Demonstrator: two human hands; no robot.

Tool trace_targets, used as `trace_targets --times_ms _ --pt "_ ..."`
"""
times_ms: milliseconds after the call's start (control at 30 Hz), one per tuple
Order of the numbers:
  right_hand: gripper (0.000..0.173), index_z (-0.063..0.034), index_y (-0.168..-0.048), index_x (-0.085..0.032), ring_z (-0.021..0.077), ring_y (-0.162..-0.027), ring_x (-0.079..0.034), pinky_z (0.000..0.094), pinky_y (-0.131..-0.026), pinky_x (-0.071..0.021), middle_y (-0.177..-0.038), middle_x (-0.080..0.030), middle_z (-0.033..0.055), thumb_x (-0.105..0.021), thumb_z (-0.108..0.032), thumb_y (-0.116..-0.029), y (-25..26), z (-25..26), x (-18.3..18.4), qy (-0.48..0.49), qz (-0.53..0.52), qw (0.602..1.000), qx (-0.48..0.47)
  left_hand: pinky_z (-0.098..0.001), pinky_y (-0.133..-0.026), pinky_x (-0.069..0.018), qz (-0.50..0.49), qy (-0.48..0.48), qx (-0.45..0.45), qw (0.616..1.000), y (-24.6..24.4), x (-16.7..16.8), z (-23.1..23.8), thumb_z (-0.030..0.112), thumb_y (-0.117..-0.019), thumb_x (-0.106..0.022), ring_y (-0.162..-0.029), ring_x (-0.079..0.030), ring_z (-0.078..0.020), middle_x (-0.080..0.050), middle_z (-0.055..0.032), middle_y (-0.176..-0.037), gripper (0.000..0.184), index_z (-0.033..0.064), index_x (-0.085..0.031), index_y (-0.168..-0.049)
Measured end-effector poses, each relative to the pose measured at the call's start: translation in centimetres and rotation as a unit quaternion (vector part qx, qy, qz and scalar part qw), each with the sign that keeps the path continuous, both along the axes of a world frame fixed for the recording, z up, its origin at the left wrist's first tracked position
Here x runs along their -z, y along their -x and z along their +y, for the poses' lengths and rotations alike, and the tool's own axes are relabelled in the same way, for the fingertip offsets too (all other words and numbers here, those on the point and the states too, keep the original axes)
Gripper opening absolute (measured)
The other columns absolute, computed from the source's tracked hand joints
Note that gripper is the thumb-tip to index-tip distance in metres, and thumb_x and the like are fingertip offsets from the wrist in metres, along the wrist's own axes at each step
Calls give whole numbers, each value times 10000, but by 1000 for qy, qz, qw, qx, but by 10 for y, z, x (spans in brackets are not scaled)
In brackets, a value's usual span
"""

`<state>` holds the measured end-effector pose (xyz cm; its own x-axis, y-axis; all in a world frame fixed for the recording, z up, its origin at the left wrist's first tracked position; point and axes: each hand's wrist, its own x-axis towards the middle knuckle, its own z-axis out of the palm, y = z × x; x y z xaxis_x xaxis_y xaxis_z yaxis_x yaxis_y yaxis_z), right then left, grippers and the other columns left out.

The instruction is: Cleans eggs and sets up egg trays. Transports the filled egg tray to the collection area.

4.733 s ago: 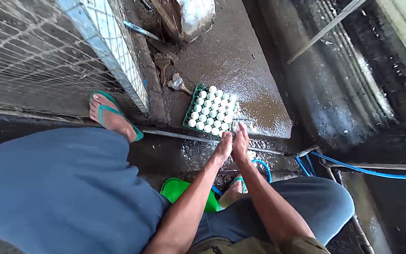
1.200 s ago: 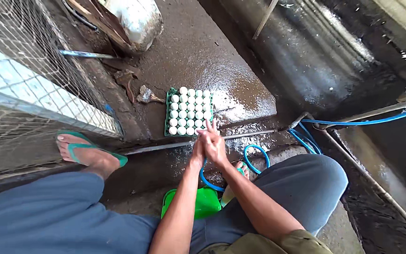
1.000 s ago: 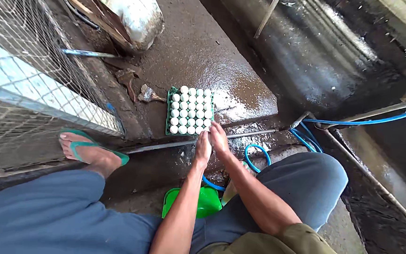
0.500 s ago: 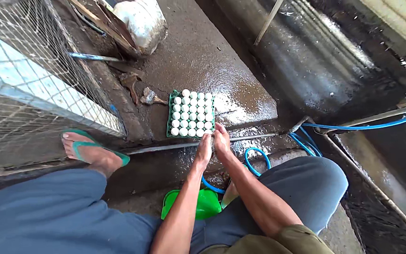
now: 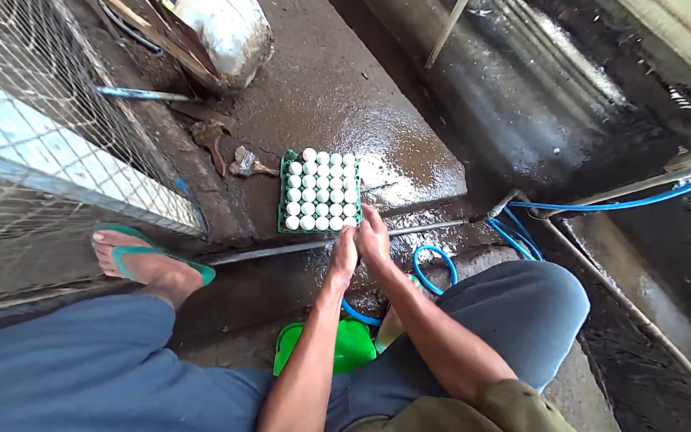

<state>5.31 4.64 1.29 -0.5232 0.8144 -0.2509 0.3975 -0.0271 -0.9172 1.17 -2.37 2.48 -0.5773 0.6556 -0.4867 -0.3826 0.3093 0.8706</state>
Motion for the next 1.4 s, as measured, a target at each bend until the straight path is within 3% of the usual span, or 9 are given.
trace_targets --times_ms 67,200,567,700,833,933,1067,1200,1400 --pt "458 -87 -1445 -585 253 -1483 -403 500 -1194 -362 -1585 -454 125 -398 -55 -1028 -3 -11 -1 -28 17 999 -34 -409 -1111 -395 -19 -43 -15 999 0 3 -4 207 -1127 -257 -1324 -503 -265 -499 -248 -1459 465 -68 -466 -1439" --pt "533 -87 -1559 -404 282 -1423 -460 510 -1133 -408 -1587 -434 147 -403 -21 -1030 3 10 7 14 20 1000 -8 -301 -673 -491 -34 -2 -9 999 2 9 0 363 -1131 -223 -844 -578 -133 -608 -106 -1143 488 80 -534 -1381" --pt "554 -138 -1592 -388 318 -1524 -328 536 -1222 -319 -1642 -358 143 -422 -100 -1041 -7 -11 -2 -79 1 991 -109 -356 -1039 -456 -44 -69 -30 996 1 14 -7 232 -1125 -220 -1211 -556 -169 -562 -188 -1367 478 -36 -468 -1434" --pt "623 -107 -1638 -233 228 -1517 -343 453 -1219 -327 -1668 -308 120 -359 -13 -1036 -2 12 5 -27 35 997 -65 -270 -636 -469 -48 -24 -4 999 2 10 1 327 -1131 -217 -779 -553 -104 -590 -77 -1071 447 76 -524 -1338" --pt "601 -86 -1613 -317 253 -1521 -342 483 -1236 -319 -1639 -365 145 -445 -68 -1026 -8 -8 1 -77 44 989 -122 -334 -959 -485 -45 -49 -25 997 1 6 -9 249 -1131 -193 -1110 -576 -150 -587 -172 -1287 489 -27 -474 -1421" --pt "652 -89 -1641 -194 231 -1506 -363 460 -1205 -354 -1660 -324 126 -397 -15 -1026 0 12 7 -35 41 994 -95 -254 -585 -457 -47 -20 -9 999 5 11 -1 332 -1131 -216 -720 -539 -88 -594 -63 -1035 454 80 -545 -1316" --pt "633 -127 -1633 -274 261 -1497 -388 501 -1212 -344 -1642 -374 96 -439 -51 -1027 -3 -5 -2 -86 -11 990 -108 -365 -959 -492 -63 -41 -22 997 3 8 -8 284 -1133 -200 -1134 -587 -177 -588 -170 -1323 505 0 -493 -1430" --pt "743 -180 -1660 -125 292 -1449 -438 524 -1132 -425 -1661 -314 132 -482 -31 -1025 0 23 11 70 -16 994 -80 -205 -432 -378 -121 -30 -10 992 5 16 -5 369 -1127 -221 -499 -449 -59 -573 -15 -753 472 90 -602 -1138" --pt "250 4 -1197 -605 176 -716 -610 347 -662 -542 -903 -636 114 -579 -188 -1039 -3 40 15 289 44 940 175 -187 -425 -386 -197 -75 48 976 15 13 -7 308 -1103 -301 -494 -470 -65 -586 -38 -789 340 90 -547 -1186"
